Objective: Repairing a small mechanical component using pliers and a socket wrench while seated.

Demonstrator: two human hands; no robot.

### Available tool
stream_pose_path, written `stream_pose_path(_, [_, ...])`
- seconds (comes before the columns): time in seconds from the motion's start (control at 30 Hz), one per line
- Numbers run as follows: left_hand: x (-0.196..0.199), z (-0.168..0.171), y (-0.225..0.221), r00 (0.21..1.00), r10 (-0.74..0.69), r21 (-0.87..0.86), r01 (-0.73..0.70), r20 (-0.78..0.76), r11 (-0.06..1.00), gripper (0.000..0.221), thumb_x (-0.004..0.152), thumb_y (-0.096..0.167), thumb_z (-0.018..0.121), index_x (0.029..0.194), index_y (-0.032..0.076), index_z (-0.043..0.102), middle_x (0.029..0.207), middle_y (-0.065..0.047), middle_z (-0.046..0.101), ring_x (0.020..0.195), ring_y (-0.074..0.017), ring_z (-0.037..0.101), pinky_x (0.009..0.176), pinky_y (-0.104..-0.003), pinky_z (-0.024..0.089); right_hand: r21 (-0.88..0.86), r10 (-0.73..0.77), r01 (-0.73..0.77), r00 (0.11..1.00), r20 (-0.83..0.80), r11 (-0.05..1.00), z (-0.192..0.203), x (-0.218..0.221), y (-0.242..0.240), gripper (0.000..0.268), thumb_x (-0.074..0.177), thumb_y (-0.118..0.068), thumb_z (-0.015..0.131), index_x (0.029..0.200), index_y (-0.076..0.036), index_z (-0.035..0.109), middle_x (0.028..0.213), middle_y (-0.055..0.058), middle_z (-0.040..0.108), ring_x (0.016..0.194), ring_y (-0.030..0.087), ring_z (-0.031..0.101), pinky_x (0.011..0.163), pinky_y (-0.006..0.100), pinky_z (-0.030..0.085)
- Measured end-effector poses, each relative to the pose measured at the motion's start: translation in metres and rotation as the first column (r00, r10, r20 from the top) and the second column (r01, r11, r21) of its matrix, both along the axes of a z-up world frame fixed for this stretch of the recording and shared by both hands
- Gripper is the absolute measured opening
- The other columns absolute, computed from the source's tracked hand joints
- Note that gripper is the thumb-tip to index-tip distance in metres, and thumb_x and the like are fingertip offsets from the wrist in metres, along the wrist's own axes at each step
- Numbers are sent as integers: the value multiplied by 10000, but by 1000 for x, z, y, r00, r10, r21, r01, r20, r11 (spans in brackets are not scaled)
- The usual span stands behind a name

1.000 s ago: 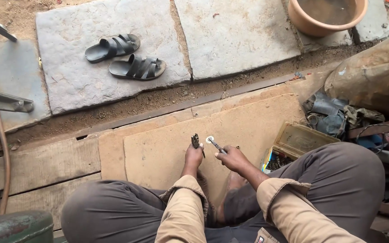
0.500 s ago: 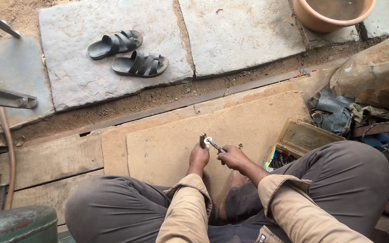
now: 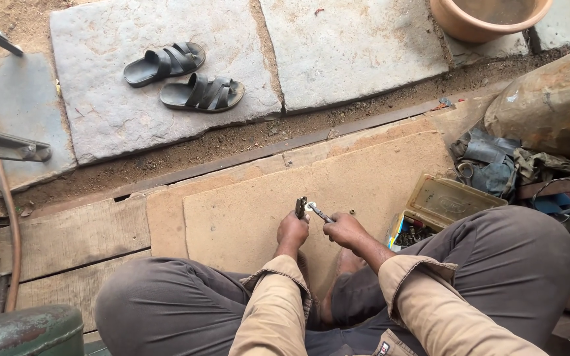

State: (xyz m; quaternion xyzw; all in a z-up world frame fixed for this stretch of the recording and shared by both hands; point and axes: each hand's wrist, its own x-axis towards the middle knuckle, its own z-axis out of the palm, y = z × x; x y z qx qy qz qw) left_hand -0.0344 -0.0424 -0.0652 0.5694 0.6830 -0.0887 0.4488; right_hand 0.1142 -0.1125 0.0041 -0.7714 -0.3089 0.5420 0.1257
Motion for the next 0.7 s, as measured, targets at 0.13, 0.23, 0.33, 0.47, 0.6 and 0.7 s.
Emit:
stream_pose_path(0.13, [1, 13, 1, 1000, 0, -19, 0, -12, 1000, 350, 978, 468, 622, 1229, 235, 696, 1195, -65, 732, 1169, -281, 670, 985, -453, 518, -26, -5, 5, 1000, -4, 1000, -2, 1, 3, 269, 818, -237, 638, 957, -18, 710, 803, 101, 718, 756, 212, 686, 735, 377, 537])
stream_pose_path(0.23, [-1, 23, 1, 1000, 16, -43, -16, -2, 999, 338, 980, 467, 614, 1226, 251, 698, 1182, -56, 743, 1163, -273, 677, 988, -446, 516, -57, -48, 45, 998, -42, 997, 5, 0, 5, 254, 824, -227, 637, 965, -27, 705, 794, 91, 702, 713, 206, 645, 682, 382, 513])
stream_pose_path(0.33, [-1, 15, 2, 1000, -7, -21, 7, 13, 1000, 324, 978, 468, 628, 1183, 237, 725, 1162, -40, 742, 1146, -259, 674, 976, -440, 513, -90, -79, 73, 994, -69, 993, -1, 2, 6, 234, 834, -219, 633, 969, -38, 694, 778, 74, 678, 634, 189, 576, 588, 373, 462])
stream_pose_path(0.47, [0, 29, 5, 999, 18, -98, -16, 28, 995, 308, 986, 458, 614, 1201, 252, 691, 1085, -36, 770, 1065, -218, 731, 959, -416, 524, -38, -16, 14, 999, -45, 999, -16, 5, 5, 217, 848, -215, 630, 955, -36, 690, 747, 63, 671, 566, 130, 563, 519, 311, 445])
stream_pose_path(0.6, [1, 46, 6, 997, 54, -169, -44, 50, 985, 306, 987, 439, 599, 1207, 245, 689, 1076, -47, 797, 1037, -223, 788, 958, -402, 540, -121, -69, 58, 993, -94, 991, -5, 1, 5, 223, 864, -197, 598, 996, -30, 664, 754, 69, 620, 583, 191, 511, 535, 395, 404])
stream_pose_path(0.7, [1, 10, 3, 1000, -28, -28, 28, -4, 999, 332, 969, 454, 643, 1229, 253, 686, 1193, -43, 726, 1169, -255, 661, 993, -436, 507, -34, 19, -18, 999, 35, 999, -19, -2, 1, 262, 854, -207, 602, 1031, -32, 681, 797, 106, 663, 689, 239, 605, 651, 421, 477])
